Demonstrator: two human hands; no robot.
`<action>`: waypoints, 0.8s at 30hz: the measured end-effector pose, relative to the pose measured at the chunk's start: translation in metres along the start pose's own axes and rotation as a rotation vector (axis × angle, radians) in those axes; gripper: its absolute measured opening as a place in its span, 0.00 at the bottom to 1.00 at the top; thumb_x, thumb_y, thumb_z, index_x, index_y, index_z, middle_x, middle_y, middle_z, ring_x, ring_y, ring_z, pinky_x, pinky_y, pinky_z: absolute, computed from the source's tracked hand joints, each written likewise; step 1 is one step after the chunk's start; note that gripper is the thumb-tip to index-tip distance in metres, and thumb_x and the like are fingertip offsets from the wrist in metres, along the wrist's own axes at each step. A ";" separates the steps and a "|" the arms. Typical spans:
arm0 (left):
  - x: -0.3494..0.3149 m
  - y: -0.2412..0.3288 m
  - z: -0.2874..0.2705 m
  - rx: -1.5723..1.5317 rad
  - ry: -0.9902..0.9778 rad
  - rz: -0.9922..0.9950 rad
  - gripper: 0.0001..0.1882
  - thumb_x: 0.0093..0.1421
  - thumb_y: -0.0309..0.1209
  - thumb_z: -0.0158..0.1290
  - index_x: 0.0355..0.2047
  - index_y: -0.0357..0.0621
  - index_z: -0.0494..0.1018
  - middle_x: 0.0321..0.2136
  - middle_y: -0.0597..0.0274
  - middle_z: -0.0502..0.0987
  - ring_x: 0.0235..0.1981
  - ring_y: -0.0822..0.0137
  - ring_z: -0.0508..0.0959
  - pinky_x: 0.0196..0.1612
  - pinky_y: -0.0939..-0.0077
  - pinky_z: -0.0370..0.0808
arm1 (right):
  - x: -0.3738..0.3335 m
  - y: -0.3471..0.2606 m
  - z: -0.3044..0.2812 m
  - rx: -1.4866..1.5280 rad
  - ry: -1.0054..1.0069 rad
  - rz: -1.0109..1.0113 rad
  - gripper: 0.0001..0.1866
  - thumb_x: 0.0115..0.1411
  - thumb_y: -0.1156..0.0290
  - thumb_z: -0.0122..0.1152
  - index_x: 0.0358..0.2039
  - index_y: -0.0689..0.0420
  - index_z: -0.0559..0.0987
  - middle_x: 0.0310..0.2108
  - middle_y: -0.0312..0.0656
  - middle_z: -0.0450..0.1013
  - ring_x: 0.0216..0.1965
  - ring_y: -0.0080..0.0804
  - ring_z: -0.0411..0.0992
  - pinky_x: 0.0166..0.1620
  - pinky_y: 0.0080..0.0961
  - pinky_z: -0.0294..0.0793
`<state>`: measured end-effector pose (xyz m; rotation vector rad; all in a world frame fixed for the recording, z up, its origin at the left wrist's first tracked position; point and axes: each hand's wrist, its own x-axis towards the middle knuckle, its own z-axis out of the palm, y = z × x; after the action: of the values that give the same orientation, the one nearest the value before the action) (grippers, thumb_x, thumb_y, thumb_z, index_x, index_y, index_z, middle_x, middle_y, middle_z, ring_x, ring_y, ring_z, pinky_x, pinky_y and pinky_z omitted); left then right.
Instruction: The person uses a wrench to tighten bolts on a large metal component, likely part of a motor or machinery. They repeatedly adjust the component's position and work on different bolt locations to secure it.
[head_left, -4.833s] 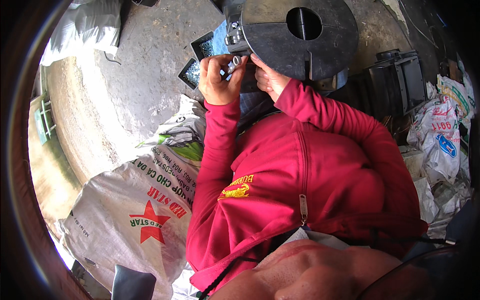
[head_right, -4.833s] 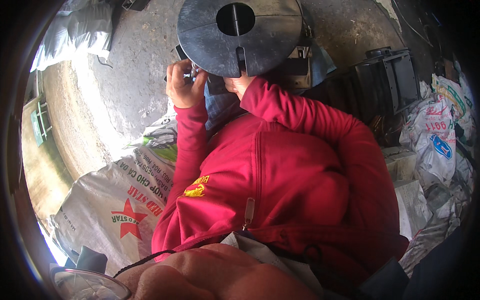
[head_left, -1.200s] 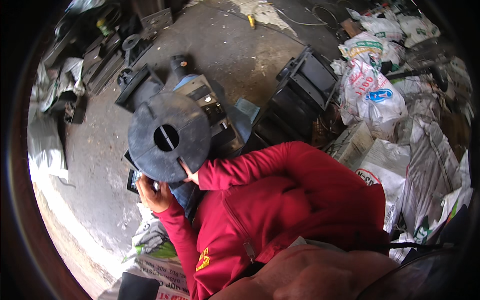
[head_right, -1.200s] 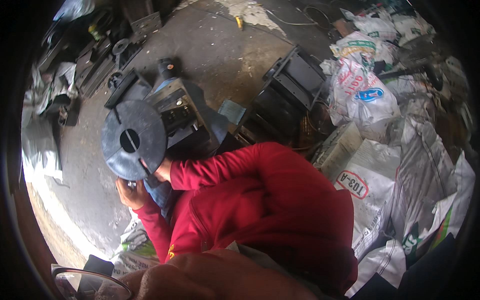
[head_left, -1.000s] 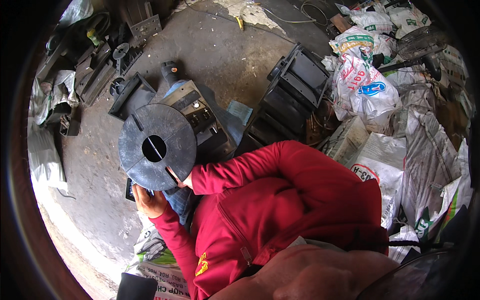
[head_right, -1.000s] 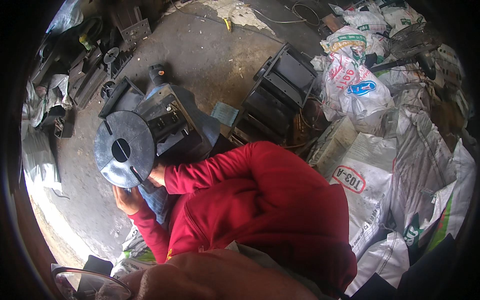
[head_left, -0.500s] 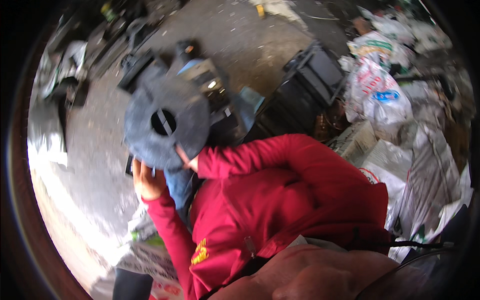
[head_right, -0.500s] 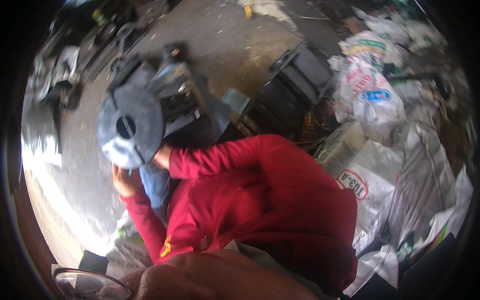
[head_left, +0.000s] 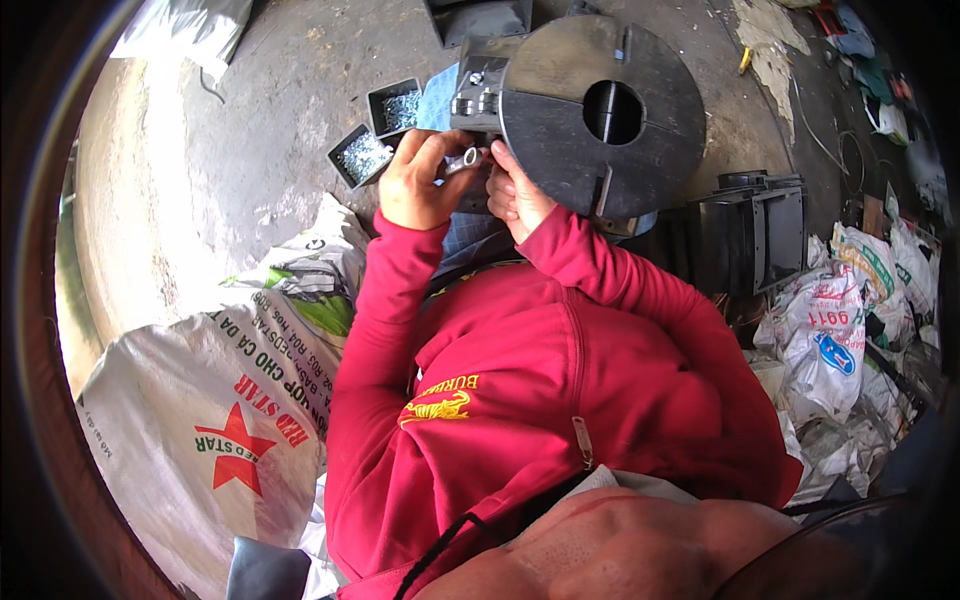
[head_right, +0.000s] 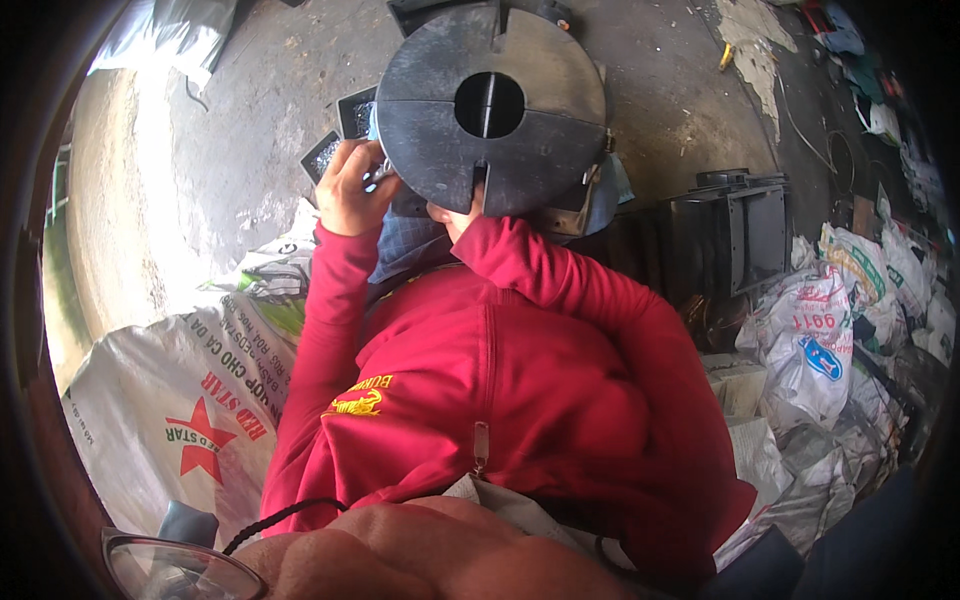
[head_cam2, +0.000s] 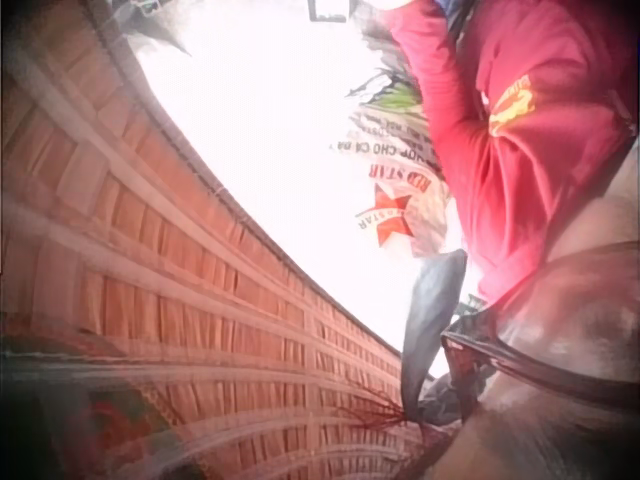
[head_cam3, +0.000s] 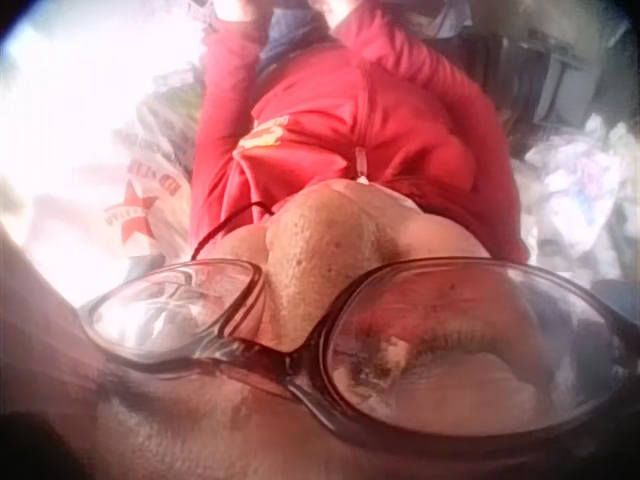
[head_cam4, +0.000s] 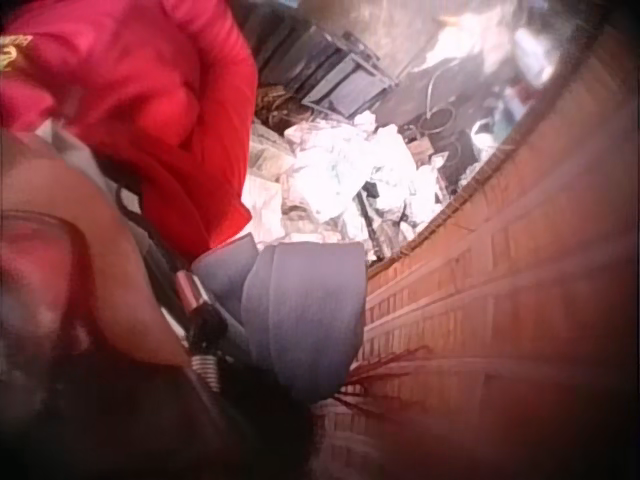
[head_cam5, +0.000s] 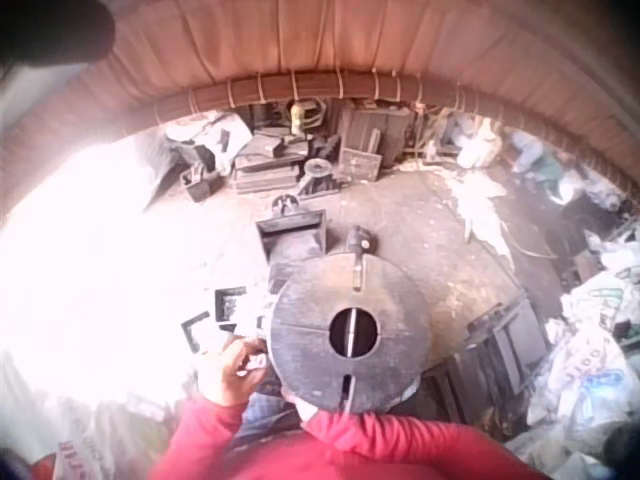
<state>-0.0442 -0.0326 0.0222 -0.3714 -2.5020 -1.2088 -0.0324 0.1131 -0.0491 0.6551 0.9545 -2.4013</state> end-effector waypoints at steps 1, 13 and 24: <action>-0.004 0.002 0.006 0.031 0.037 -0.038 0.15 0.42 0.20 0.62 0.33 0.40 0.76 0.28 0.59 0.75 0.27 0.62 0.78 0.30 0.72 0.74 | -0.002 -0.002 0.002 -0.027 0.026 -0.017 0.14 0.63 0.57 0.57 0.27 0.48 0.68 0.12 0.22 0.52 0.11 0.10 0.49 0.14 0.11 0.47; -0.009 -0.008 0.007 0.037 0.079 -0.022 0.16 0.45 0.25 0.65 0.36 0.41 0.78 0.30 0.59 0.76 0.25 0.61 0.77 0.30 0.73 0.74 | -0.016 -0.021 0.013 -0.012 -0.117 0.069 0.15 0.64 0.53 0.54 0.31 0.53 0.72 0.13 0.24 0.52 0.11 0.12 0.49 0.14 0.14 0.49; -0.010 -0.002 0.008 0.064 0.150 -0.065 0.14 0.45 0.27 0.66 0.33 0.45 0.78 0.28 0.62 0.75 0.24 0.65 0.76 0.28 0.73 0.74 | -0.016 -0.027 0.016 -0.070 -0.141 0.117 0.17 0.66 0.53 0.50 0.33 0.55 0.73 0.12 0.25 0.50 0.10 0.14 0.47 0.13 0.14 0.49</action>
<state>-0.0374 -0.0278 0.0121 -0.1773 -2.4335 -1.1329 -0.0398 0.1230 -0.0160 0.4955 0.9107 -2.2674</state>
